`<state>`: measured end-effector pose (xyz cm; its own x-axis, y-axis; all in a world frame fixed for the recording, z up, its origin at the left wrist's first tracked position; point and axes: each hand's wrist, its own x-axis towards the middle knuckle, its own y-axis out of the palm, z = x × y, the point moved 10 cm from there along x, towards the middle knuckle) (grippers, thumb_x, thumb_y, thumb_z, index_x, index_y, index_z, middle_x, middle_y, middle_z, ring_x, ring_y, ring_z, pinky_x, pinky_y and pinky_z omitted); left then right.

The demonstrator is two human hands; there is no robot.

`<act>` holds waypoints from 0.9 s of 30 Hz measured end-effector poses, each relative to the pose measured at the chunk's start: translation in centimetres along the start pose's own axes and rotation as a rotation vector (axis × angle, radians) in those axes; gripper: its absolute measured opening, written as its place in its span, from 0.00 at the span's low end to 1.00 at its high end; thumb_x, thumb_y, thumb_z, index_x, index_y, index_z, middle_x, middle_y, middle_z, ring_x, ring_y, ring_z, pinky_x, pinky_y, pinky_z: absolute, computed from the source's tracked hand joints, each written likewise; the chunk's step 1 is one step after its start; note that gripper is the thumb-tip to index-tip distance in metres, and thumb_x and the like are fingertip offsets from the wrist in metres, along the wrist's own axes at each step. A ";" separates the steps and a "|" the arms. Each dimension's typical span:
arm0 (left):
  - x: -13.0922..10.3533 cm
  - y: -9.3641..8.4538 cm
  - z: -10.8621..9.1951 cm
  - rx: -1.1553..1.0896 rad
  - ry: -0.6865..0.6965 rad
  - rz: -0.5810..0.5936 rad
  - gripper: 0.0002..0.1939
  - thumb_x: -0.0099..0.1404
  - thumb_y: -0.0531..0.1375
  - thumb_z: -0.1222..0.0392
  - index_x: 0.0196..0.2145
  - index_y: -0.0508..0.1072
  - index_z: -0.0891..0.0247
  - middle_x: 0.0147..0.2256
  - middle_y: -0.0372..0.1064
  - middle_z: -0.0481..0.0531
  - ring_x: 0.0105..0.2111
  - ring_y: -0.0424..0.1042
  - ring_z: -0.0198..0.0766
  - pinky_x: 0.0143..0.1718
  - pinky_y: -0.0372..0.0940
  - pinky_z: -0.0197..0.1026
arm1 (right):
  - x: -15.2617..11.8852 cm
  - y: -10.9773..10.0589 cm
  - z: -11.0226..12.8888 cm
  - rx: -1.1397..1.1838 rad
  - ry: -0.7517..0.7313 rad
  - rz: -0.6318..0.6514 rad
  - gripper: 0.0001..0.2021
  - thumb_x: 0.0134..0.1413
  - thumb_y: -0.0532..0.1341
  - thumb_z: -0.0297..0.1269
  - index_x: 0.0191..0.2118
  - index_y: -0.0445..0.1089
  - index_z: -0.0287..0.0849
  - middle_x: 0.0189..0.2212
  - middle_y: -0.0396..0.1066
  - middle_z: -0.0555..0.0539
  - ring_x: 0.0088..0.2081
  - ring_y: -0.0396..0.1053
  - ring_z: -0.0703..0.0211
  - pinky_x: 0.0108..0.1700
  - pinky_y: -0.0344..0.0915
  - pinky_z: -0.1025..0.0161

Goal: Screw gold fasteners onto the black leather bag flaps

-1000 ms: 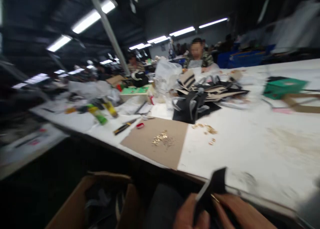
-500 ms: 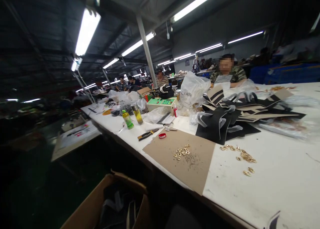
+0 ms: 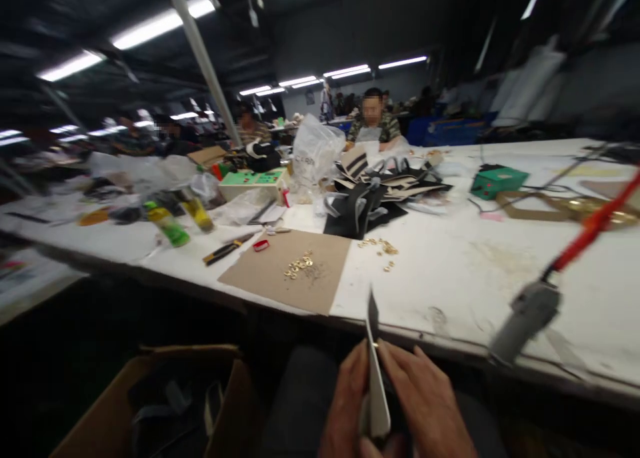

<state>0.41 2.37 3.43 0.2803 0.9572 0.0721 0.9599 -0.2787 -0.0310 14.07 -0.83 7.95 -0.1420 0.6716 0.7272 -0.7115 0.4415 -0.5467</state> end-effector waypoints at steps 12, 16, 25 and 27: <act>-2.0 -1.0 0.7 -0.020 -0.055 -0.176 0.28 0.62 0.69 0.52 0.59 0.75 0.57 0.59 0.75 0.60 0.58 0.75 0.57 0.61 0.71 0.51 | 1.7 -3.5 4.0 -0.100 0.052 -0.003 0.21 0.67 0.56 0.25 0.63 0.67 0.39 0.52 0.78 0.39 0.57 0.73 0.49 0.69 0.54 0.44; -0.3 -2.2 0.2 -0.144 -0.237 -0.205 0.45 0.52 0.77 0.51 0.65 0.68 0.55 0.56 0.78 0.56 0.54 0.79 0.54 0.52 0.76 0.45 | 0.9 -2.9 3.9 -0.043 0.010 0.152 0.22 0.68 0.55 0.28 0.65 0.64 0.38 0.54 0.77 0.38 0.60 0.71 0.48 0.71 0.50 0.42; 3.8 -3.4 -7.1 0.343 0.377 0.034 0.19 0.54 0.74 0.64 0.45 0.80 0.56 0.50 0.75 0.54 0.49 0.77 0.45 0.51 0.73 0.43 | 0.7 -2.9 3.0 0.133 -0.005 0.316 0.21 0.68 0.58 0.35 0.64 0.65 0.42 0.52 0.78 0.41 0.60 0.72 0.49 0.72 0.50 0.42; 3.8 -2.9 -8.3 0.358 0.475 0.118 0.08 0.59 0.72 0.63 0.37 0.79 0.58 0.51 0.77 0.57 0.50 0.77 0.46 0.53 0.73 0.46 | 0.8 -3.0 2.9 0.161 -0.003 0.276 0.18 0.69 0.57 0.36 0.62 0.67 0.42 0.49 0.79 0.43 0.58 0.73 0.49 0.71 0.51 0.42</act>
<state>-1.24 6.12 12.02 0.4375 0.7591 0.4821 0.8822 -0.2584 -0.3937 14.12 -3.32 11.38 -0.3467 0.7510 0.5620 -0.7453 0.1432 -0.6511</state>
